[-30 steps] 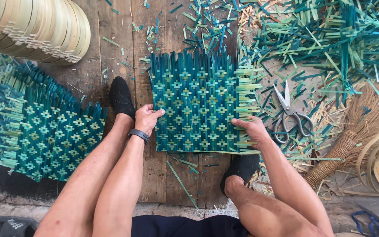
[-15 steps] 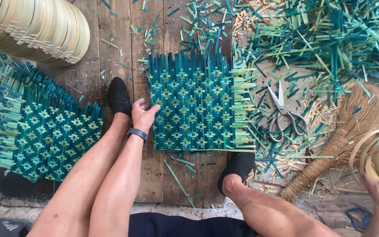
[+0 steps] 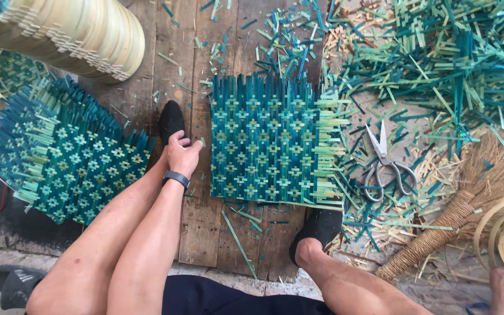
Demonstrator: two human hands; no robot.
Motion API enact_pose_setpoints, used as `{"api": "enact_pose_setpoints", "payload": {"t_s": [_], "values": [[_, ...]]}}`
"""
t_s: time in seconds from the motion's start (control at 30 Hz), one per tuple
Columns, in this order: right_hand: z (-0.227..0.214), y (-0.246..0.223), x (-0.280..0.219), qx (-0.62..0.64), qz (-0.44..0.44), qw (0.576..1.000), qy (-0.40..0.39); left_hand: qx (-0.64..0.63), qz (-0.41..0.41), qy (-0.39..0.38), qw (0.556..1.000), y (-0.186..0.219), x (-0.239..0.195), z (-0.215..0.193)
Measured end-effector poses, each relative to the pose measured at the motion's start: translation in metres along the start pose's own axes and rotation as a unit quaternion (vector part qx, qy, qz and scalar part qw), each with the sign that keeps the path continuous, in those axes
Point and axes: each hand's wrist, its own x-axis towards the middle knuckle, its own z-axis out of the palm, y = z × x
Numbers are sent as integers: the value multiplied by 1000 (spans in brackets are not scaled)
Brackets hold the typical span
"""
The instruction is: The person sits on the floor and repeatedly places a circular bamboo hoop onto a woven mat, then uses shears to trim the excess woven material flush with the hoop's edge. The person flips the hoop to check the cut and stacks the finished pieces.
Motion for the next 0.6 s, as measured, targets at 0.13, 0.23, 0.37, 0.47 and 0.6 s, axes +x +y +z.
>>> {"api": "enact_pose_setpoints", "payload": {"t_s": [0.13, 0.23, 0.37, 0.47, 0.6], "values": [[-2, -3, 4, -4, -12, 1000, 2, 2, 23, 6, 1000, -11, 1, -6], [-4, -11, 15, -7, -24, 1000, 6, -23, 22, 20, 999, -17, 0, -5], [-3, -17, 20, -12, -36, 999, 5, -14, 61, 22, 998, -18, -6, -6], [-8, -16, 24, -16, -40, 999, 9, -80, 37, -18, 996, -12, -11, -4], [-12, -9, 27, -14, -38, 999, 22, -95, 31, -56, 993, -7, -19, 3]]}}
